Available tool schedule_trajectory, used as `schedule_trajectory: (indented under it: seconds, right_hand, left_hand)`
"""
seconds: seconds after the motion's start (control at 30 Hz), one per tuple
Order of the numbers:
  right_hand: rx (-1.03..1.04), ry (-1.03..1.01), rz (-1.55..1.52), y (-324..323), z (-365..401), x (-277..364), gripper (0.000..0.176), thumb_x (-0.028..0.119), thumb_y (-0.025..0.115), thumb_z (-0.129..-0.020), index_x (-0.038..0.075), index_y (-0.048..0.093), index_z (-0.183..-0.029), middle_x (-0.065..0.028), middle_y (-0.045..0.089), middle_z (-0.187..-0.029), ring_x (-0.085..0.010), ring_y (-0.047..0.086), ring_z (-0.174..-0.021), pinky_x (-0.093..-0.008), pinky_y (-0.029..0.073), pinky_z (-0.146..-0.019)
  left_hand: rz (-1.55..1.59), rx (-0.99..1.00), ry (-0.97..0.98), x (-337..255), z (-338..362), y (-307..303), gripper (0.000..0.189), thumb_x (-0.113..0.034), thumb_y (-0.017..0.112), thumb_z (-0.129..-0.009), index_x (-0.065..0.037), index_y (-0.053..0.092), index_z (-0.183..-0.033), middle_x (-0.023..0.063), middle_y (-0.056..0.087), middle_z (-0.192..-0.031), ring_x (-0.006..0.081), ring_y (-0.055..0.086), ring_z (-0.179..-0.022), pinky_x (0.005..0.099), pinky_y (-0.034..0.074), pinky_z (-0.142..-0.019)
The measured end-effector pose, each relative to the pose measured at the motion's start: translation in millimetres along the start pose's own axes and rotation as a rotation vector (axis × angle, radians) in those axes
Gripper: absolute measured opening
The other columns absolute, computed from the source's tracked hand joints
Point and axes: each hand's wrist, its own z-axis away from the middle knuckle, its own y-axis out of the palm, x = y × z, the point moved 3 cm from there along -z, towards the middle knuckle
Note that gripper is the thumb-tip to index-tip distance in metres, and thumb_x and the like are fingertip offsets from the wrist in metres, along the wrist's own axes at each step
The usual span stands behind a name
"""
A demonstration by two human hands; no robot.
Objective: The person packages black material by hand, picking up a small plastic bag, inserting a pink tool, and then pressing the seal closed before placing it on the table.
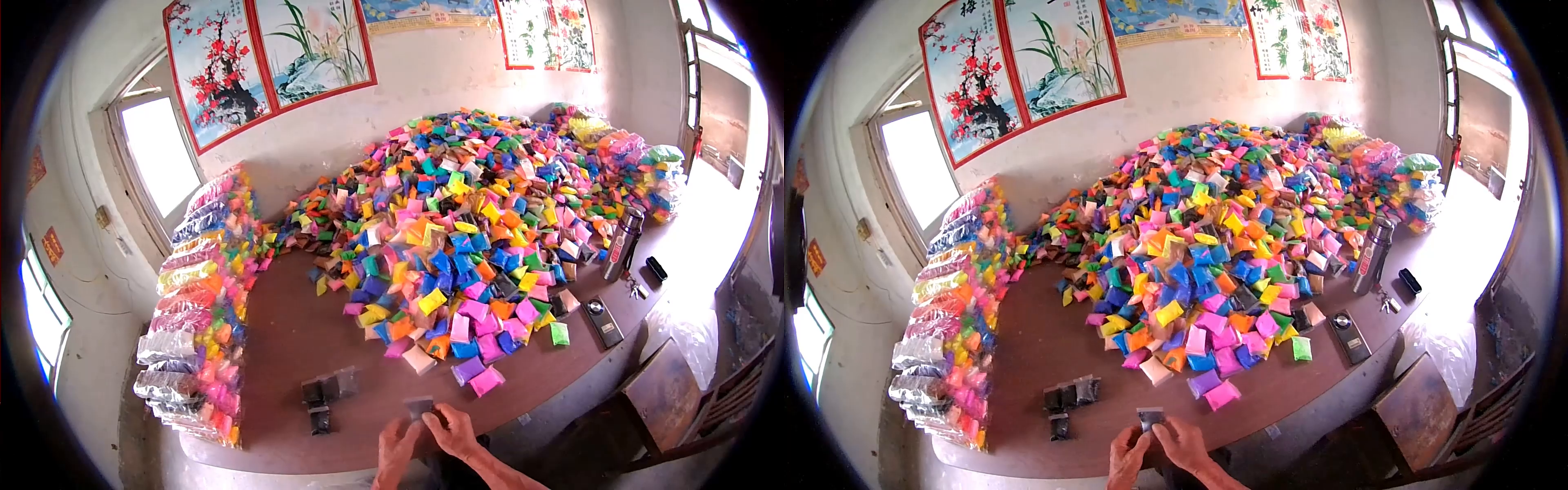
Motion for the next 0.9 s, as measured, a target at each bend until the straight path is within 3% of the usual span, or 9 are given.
schedule_trajectory:
  seconds: [0.07, 0.13, 0.23, 0.37, 0.43, 0.67, 0.73, 0.83, 0.9]
  right_hand:
    - [-0.009, 0.011, -0.009, -1.1, 0.4, 0.1, 0.026, 0.024, 0.073, -0.099, -0.001, 0.07, -0.107, -0.012, 0.069, -0.082, -0.0162, 0.064, -0.069, -0.0332, 0.053, -0.064]
    - [0.07, 0.116, 0.026, 1.0, 1.3, -5.3, 0.035, 0.034, 0.069, -0.099, 0.003, 0.071, -0.116, -0.0207, 0.075, -0.1, -0.0377, 0.075, -0.092, -0.0437, 0.058, -0.078]
    - [0.064, 0.065, 0.052, 2.7, 0.5, -4.6, 0.035, 0.035, 0.068, -0.1, 0.003, 0.072, -0.115, -0.0204, 0.075, -0.1, -0.038, 0.074, -0.092, -0.0439, 0.058, -0.078]
    - [0.079, 0.063, 0.076, 1.8, -0.9, -7.8, 0.036, 0.035, 0.068, -0.1, 0.003, 0.072, -0.115, -0.021, 0.074, -0.101, -0.0378, 0.075, -0.093, -0.0441, 0.058, -0.079]
    - [0.006, 0.023, 0.008, 0.6, -0.4, -8.5, 0.026, 0.024, 0.071, -0.099, -0.001, 0.07, -0.107, -0.0135, 0.07, -0.085, -0.0164, 0.065, -0.072, -0.0335, 0.053, -0.065]
    - [-0.009, 0.033, 0.013, -0.1, -0.8, 3.1, 0.024, 0.023, 0.07, -0.099, 0.001, 0.071, -0.109, -0.0131, 0.072, -0.087, -0.0165, 0.067, -0.074, -0.0341, 0.054, -0.067]
    - [0.028, 0.128, -0.027, 0.6, 0.4, 0.5, 0.034, 0.033, 0.069, -0.1, 0.002, 0.072, -0.112, -0.02, 0.072, -0.095, -0.0356, 0.073, -0.085, -0.0419, 0.057, -0.076]
    - [0.028, 0.09, 0.002, 0.9, 1.0, -4.1, 0.032, 0.032, 0.069, -0.1, 0.001, 0.071, -0.111, -0.0206, 0.071, -0.093, -0.0357, 0.072, -0.083, -0.0424, 0.056, -0.075]
    - [0.035, 0.032, 0.031, 0.5, -0.5, -3.9, 0.031, 0.03, 0.069, -0.1, 0.001, 0.071, -0.111, -0.0209, 0.071, -0.093, -0.0365, 0.071, -0.082, -0.0427, 0.056, -0.074]
  left_hand:
    - [0.017, 0.007, 0.007, 5.3, -1.7, 0.2, 0.029, -0.018, 0.071, -0.099, 0.004, 0.071, -0.117, 0.0082, 0.075, -0.098, 0.0135, 0.068, -0.088, 0.0297, 0.056, -0.077]
    - [0.033, 0.017, 0.013, 21.5, -5.9, -0.8, 0.029, -0.018, 0.072, -0.099, 0.004, 0.071, -0.118, 0.0079, 0.075, -0.099, 0.0135, 0.068, -0.089, 0.0298, 0.056, -0.078]
    - [-0.006, -0.043, 0.094, 40.0, -12.1, -4.8, 0.029, -0.017, 0.072, -0.098, 0.004, 0.071, -0.118, 0.008, 0.075, -0.098, 0.0132, 0.068, -0.09, 0.03, 0.056, -0.078]
    - [0.053, -0.032, -0.026, 20.8, -6.3, -3.5, 0.025, -0.014, 0.07, -0.099, 0.004, 0.071, -0.117, 0.0058, 0.074, -0.098, 0.0116, 0.067, -0.088, 0.0281, 0.055, -0.078]
    - [0.198, 0.014, -0.074, 14.2, -4.1, -0.7, 0.024, -0.013, 0.07, -0.099, 0.003, 0.071, -0.117, 0.0049, 0.074, -0.097, 0.011, 0.067, -0.086, 0.0272, 0.055, -0.077]
    - [0.156, 0.036, 0.0, 28.6, -9.8, -3.5, 0.024, -0.015, 0.073, -0.099, 0.003, 0.071, -0.115, 0.0025, 0.073, -0.096, 0.0084, 0.065, -0.087, 0.0252, 0.053, -0.077]
    - [0.175, 0.032, -0.03, 23.1, -7.0, -2.0, 0.023, -0.014, 0.073, -0.099, 0.003, 0.071, -0.114, 0.0023, 0.073, -0.096, 0.008, 0.064, -0.088, 0.0255, 0.053, -0.077]
    - [0.341, 0.027, -0.051, 15.4, -4.4, 1.2, 0.022, -0.013, 0.072, -0.099, 0.004, 0.071, -0.115, 0.0024, 0.073, -0.095, 0.0081, 0.064, -0.087, 0.0262, 0.053, -0.077]
    - [0.148, -0.007, -0.05, 19.9, -8.6, -1.2, 0.023, -0.015, 0.07, -0.103, 0.003, 0.071, -0.118, 0.0005, 0.07, -0.097, 0.0093, 0.063, -0.089, 0.0244, 0.051, -0.079]
